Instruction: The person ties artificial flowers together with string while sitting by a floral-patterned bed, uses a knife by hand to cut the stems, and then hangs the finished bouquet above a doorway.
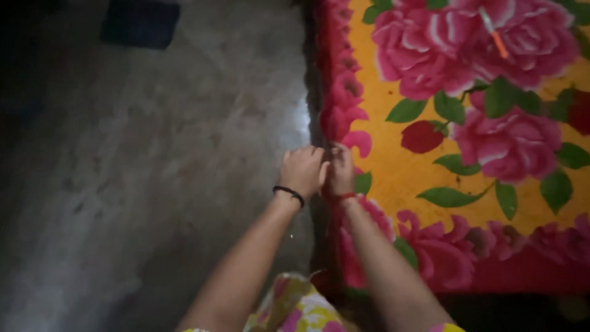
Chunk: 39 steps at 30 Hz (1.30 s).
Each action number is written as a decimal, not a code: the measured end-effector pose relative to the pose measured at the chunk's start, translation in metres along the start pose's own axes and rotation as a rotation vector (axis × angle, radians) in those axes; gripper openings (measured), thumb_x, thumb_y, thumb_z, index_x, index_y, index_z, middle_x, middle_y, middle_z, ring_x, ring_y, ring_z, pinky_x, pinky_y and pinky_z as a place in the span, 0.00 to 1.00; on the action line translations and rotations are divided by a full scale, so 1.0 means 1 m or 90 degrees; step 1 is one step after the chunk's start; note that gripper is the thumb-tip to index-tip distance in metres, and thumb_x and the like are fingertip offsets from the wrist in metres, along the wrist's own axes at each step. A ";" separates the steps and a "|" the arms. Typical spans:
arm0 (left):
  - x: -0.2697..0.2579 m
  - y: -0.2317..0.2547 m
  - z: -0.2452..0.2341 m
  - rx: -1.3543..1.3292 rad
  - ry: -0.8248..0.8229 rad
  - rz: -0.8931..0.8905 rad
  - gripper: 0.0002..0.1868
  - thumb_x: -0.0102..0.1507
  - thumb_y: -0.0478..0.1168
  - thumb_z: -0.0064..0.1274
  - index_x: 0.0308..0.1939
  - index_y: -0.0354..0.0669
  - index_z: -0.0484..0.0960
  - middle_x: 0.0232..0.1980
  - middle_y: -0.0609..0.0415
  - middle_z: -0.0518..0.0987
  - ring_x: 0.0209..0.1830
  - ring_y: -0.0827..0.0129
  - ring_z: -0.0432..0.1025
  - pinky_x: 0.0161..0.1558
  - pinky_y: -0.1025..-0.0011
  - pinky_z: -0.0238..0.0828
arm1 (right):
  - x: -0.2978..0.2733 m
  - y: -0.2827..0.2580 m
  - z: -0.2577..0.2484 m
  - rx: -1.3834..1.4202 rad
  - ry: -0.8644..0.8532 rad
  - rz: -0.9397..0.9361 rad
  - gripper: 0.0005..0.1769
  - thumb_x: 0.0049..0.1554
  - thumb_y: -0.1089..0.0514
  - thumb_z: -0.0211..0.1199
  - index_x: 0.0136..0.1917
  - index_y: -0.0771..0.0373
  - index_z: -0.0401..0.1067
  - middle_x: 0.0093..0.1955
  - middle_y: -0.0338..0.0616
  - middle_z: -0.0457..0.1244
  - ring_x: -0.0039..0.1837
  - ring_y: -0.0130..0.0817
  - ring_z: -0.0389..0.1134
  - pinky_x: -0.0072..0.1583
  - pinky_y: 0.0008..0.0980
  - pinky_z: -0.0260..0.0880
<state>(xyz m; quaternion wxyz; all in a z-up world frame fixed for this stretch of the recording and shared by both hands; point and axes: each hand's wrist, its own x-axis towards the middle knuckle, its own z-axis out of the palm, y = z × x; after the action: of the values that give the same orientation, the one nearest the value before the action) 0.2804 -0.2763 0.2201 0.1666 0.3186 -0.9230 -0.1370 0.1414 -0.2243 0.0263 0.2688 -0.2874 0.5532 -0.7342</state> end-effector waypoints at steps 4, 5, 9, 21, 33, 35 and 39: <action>0.041 0.008 0.012 -0.041 -0.058 0.091 0.10 0.60 0.46 0.58 0.39 0.46 0.82 0.41 0.49 0.81 0.45 0.53 0.76 0.49 0.52 0.70 | 0.040 -0.013 -0.128 -0.387 0.156 -0.016 0.21 0.66 0.49 0.61 0.63 0.66 0.71 0.59 0.49 0.66 0.61 0.41 0.66 0.64 0.39 0.67; 0.055 0.005 0.019 -0.046 -0.077 0.107 0.10 0.60 0.46 0.58 0.39 0.46 0.82 0.41 0.49 0.81 0.45 0.52 0.77 0.48 0.52 0.70 | 0.047 -0.021 -0.150 -0.485 0.184 -0.059 0.19 0.66 0.50 0.63 0.62 0.67 0.73 0.61 0.52 0.66 0.63 0.46 0.67 0.65 0.42 0.66; 0.127 -0.022 0.054 -0.081 -0.174 0.127 0.10 0.63 0.47 0.57 0.39 0.45 0.83 0.43 0.47 0.82 0.46 0.50 0.77 0.48 0.51 0.73 | 0.098 -0.037 -0.191 -0.623 0.166 0.008 0.17 0.59 0.51 0.66 0.57 0.61 0.78 0.58 0.53 0.69 0.61 0.49 0.70 0.62 0.42 0.69; 0.663 -0.187 0.287 -0.073 -0.217 0.296 0.34 0.61 0.47 0.58 0.70 0.40 0.70 0.71 0.37 0.70 0.73 0.45 0.63 0.71 0.53 0.60 | 0.482 0.084 -0.141 -0.809 0.165 -0.105 0.25 0.57 0.62 0.63 0.68 0.63 0.71 0.74 0.63 0.58 0.75 0.62 0.55 0.73 0.49 0.57; 0.813 -0.221 0.372 -0.058 -0.244 0.405 0.46 0.63 0.61 0.49 0.80 0.42 0.57 0.76 0.29 0.56 0.75 0.32 0.50 0.74 0.42 0.45 | 0.505 0.088 -0.127 -0.799 0.228 0.183 0.14 0.57 0.65 0.61 0.54 0.55 0.80 0.58 0.43 0.71 0.58 0.40 0.73 0.61 0.36 0.74; 0.741 -0.195 0.348 -0.215 -0.417 0.547 0.45 0.57 0.53 0.55 0.76 0.40 0.63 0.77 0.38 0.64 0.79 0.42 0.55 0.82 0.44 0.44 | 0.515 0.081 -0.114 -0.848 0.256 0.307 0.10 0.60 0.64 0.62 0.52 0.53 0.81 0.56 0.41 0.72 0.55 0.40 0.74 0.57 0.37 0.75; 0.733 -0.185 0.299 -0.329 -0.624 0.907 0.47 0.58 0.58 0.59 0.77 0.45 0.60 0.80 0.39 0.53 0.79 0.40 0.47 0.74 0.41 0.38 | 0.518 0.074 -0.077 -0.753 0.473 0.403 0.12 0.55 0.64 0.65 0.52 0.56 0.81 0.51 0.46 0.73 0.53 0.39 0.74 0.56 0.36 0.74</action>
<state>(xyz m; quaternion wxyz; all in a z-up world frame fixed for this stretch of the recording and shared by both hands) -0.2811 -0.8374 0.0442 -0.1338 -0.4699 -0.8099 -0.3247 -0.2659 -0.5610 0.0024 0.0640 0.0542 0.9640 -0.2523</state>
